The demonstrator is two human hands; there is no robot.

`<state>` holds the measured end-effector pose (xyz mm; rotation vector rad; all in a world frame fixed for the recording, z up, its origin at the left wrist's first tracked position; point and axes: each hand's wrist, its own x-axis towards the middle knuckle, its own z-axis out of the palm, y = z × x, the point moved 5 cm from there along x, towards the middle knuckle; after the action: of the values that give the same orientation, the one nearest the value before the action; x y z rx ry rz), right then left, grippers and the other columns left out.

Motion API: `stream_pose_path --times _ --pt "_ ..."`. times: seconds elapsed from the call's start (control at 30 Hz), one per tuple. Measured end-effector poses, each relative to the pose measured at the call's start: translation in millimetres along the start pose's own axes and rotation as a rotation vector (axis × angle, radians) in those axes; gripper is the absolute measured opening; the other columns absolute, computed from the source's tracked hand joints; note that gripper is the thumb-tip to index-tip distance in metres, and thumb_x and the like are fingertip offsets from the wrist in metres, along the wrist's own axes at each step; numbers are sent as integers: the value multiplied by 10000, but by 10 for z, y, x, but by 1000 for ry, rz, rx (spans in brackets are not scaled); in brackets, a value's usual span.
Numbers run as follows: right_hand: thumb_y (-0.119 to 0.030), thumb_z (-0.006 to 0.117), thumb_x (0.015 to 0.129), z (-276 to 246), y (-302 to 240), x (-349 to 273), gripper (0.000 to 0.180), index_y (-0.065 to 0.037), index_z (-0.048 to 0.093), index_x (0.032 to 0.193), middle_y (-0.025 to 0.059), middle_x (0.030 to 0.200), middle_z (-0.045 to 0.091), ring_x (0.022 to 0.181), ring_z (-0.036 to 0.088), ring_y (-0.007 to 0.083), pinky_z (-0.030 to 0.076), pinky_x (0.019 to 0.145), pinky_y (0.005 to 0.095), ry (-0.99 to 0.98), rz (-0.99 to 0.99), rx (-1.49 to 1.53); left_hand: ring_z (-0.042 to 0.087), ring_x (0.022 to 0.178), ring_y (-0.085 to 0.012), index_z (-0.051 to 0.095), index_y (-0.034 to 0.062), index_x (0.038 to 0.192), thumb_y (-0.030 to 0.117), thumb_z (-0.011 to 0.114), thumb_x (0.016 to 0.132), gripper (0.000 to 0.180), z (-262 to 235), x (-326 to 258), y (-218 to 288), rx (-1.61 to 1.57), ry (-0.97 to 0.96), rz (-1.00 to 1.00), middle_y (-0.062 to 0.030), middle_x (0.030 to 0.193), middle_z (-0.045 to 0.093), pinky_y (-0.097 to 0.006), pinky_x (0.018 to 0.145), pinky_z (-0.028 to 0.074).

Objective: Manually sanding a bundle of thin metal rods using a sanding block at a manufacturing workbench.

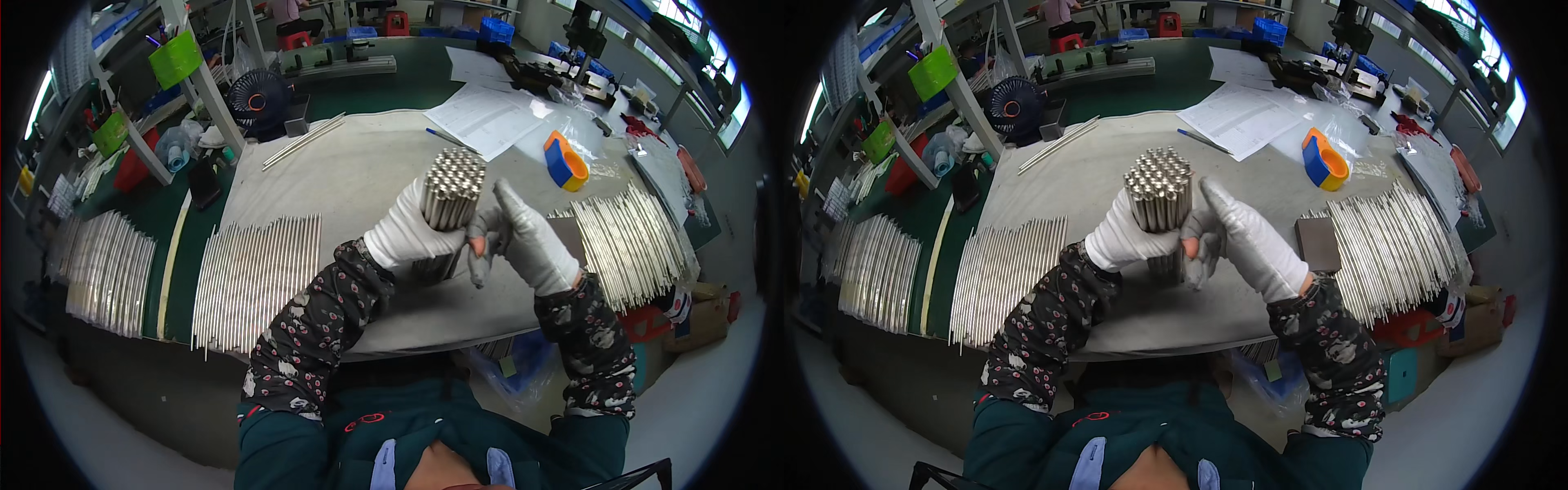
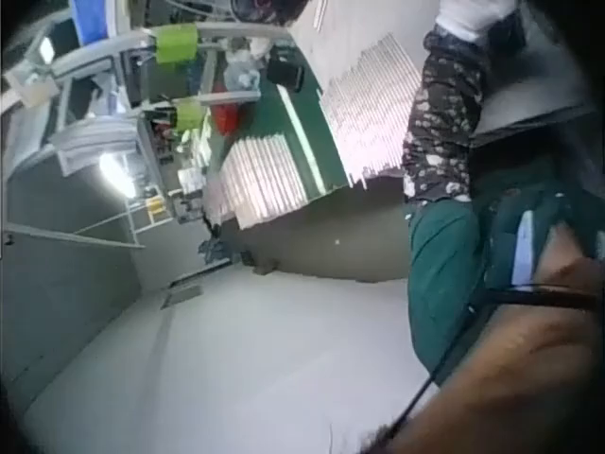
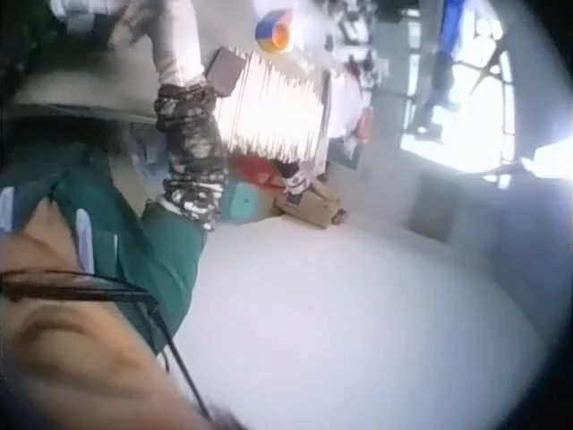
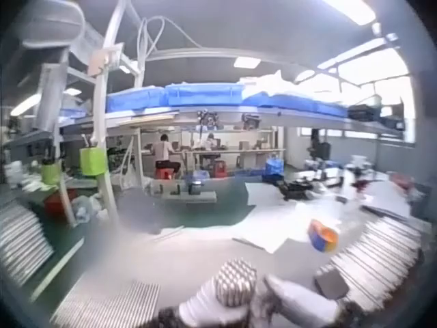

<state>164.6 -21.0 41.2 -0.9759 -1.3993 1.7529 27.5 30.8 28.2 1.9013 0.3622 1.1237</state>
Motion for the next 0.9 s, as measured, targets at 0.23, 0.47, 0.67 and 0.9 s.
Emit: stream_pose_path --times 0.23,0.47,0.67,0.9 --pt "-264 846 614 -196 847 299 800 15 435 1240 136 1091 594 1055 565 236 443 951 361 524 -424 -488 638 922 -206 344 40 1385 92 810 722 812 -99 10 -258 -596 49 -227 -63 987 611 -368 830 515" --pt "-178 830 661 -9 1014 390 399 -23 624 966 38 889 660 832 638 148 518 772 297 291 -209 -162 638 641 -148 547 29 976 22 705 753 274 114 218 -187 -303 245 -304 -53 766 638 -288 593 543" --pt "-100 698 791 312 956 -46 338 1 527 1064 92 808 631 667 662 216 587 610 327 218 250 407 629 609 -167 537 43 918 121 706 793 225 242 12 -478 -598 487 -723 -55 740 612 -299 528 527" --pt "-145 690 808 235 1149 -172 276 29 591 998 96 826 653 654 664 171 584 589 298 268 397 233 621 892 -218 475 -30 1179 138 743 755 529 406 -416 -925 -313 810 -686 -111 1028 605 -356 801 517"
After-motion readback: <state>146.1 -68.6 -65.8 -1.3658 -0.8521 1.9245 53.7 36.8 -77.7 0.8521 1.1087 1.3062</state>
